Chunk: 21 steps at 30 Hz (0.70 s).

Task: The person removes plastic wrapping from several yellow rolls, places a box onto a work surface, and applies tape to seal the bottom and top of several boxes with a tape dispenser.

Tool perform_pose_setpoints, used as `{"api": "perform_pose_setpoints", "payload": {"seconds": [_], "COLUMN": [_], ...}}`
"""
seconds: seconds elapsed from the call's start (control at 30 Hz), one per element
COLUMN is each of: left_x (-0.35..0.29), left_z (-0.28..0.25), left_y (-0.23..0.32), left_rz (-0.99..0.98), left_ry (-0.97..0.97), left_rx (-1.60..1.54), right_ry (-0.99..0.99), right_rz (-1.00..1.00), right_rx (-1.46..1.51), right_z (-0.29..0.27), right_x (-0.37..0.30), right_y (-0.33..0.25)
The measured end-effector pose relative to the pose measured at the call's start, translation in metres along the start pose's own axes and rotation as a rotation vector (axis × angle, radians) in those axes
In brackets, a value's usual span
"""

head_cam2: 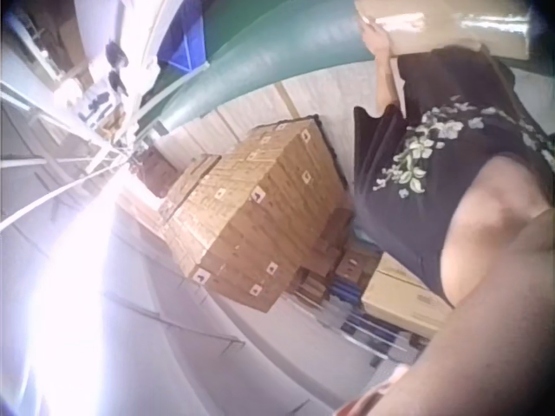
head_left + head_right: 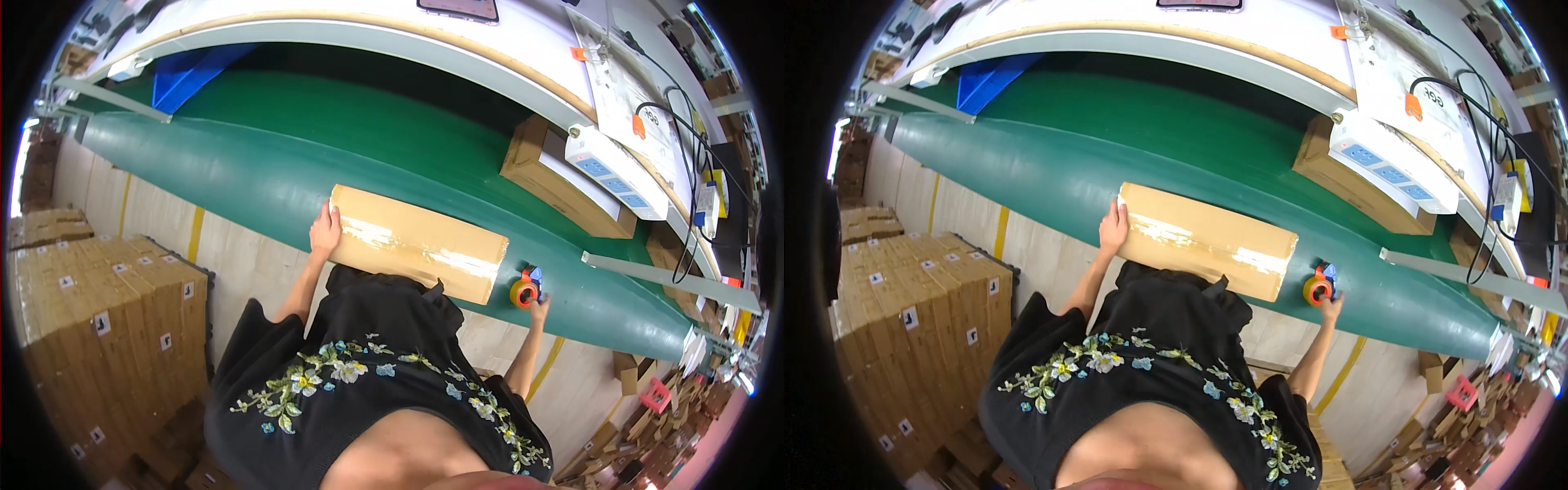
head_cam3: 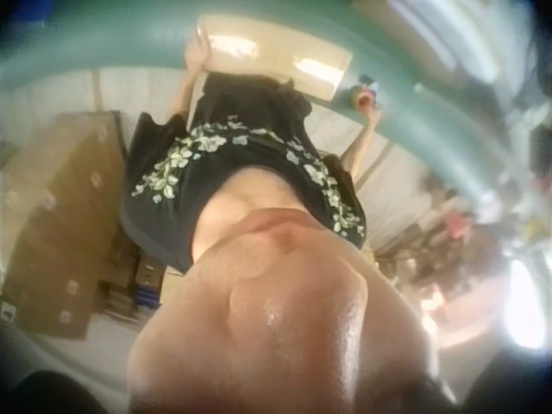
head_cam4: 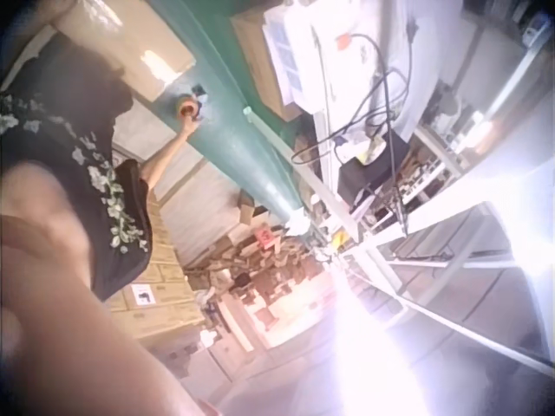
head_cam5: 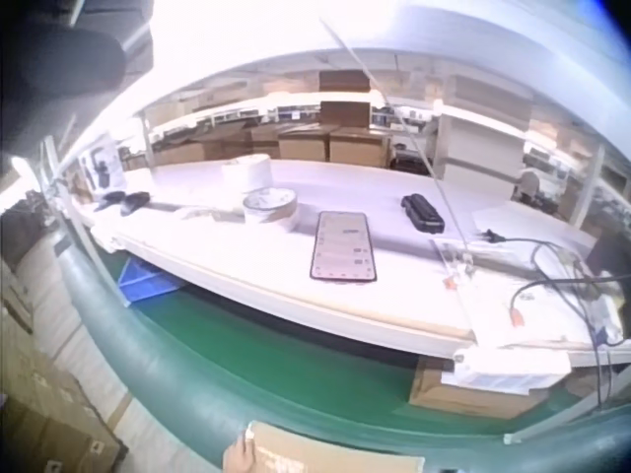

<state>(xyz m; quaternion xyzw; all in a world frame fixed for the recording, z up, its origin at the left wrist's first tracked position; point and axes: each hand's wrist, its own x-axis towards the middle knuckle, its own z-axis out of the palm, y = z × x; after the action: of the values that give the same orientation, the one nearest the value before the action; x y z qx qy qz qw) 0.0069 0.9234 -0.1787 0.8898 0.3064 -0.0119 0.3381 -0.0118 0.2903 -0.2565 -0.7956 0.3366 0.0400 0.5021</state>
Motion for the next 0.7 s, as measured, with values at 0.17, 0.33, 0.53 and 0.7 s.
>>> {"api": "perform_pose_setpoints", "payload": {"seconds": [0.17, 0.33, 0.53, 0.7], "left_x": [0.0, 0.009, -0.001, -0.035], "left_z": [-0.005, -0.012, 0.011, 0.017], "left_y": [-0.019, -0.017, -0.033, -0.005], "left_rz": [-0.083, -0.158, -0.291, -0.55], "left_ry": [0.031, -0.057, -0.118, -0.347], "left_rx": [-0.005, -0.142, -0.424, -0.803], "right_ry": [0.01, -0.105, -0.145, 0.006], "right_rz": [0.09, -0.071, 0.254, -0.205], "right_rx": [-0.803, -0.836, 0.305, 0.375], "right_z": [0.043, 0.06, 0.024, 0.03], "right_x": [0.008, 0.032, 0.02, -0.066], "right_y": [-0.051, -0.056, -0.068, -0.168]}}
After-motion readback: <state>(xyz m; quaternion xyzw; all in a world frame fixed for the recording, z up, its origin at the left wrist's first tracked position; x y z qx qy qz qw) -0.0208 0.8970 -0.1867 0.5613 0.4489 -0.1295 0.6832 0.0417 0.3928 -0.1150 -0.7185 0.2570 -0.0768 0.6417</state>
